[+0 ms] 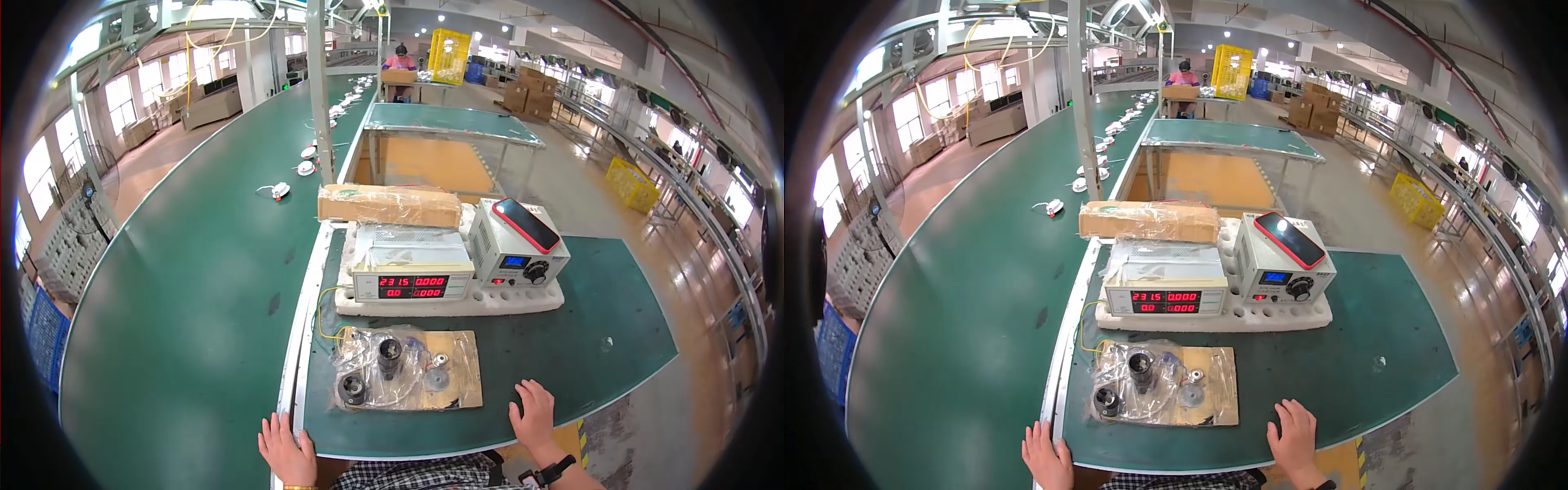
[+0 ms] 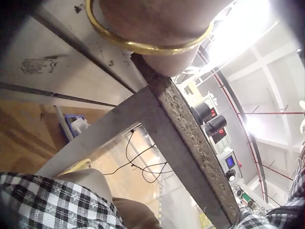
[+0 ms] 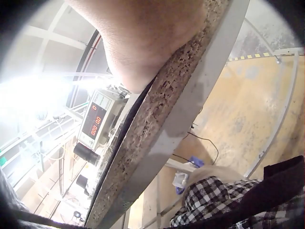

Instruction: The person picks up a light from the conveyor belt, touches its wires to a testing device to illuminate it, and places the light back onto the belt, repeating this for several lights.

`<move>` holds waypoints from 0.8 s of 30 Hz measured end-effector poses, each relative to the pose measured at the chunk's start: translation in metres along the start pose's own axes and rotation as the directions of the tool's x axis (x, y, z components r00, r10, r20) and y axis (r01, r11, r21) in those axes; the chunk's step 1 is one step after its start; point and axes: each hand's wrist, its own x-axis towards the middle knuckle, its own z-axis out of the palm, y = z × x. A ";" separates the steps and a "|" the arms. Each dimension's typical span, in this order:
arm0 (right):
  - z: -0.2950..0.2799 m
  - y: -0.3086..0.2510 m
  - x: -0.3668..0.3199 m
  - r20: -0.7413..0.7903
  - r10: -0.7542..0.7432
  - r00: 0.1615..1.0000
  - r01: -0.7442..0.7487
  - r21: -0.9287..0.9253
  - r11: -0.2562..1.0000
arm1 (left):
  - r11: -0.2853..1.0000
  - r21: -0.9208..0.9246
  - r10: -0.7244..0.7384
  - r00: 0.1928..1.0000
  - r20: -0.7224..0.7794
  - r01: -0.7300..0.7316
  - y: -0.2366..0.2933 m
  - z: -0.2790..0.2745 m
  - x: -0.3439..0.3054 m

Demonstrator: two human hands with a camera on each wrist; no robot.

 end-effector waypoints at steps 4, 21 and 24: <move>-0.001 0.000 0.000 -0.008 -0.013 1.000 0.013 -0.013 1.000 | 0.999 0.016 0.028 1.000 0.000 -0.028 -0.002 0.000 -0.001; -0.001 0.003 -0.001 -0.003 -0.018 1.000 0.018 -0.019 1.000 | 0.998 0.057 0.043 0.998 -0.039 -0.041 0.001 0.002 -0.001; -0.001 0.002 0.001 -0.025 0.006 1.000 -0.005 0.025 1.000 | 0.997 0.062 0.049 0.997 -0.051 -0.046 0.003 0.000 0.000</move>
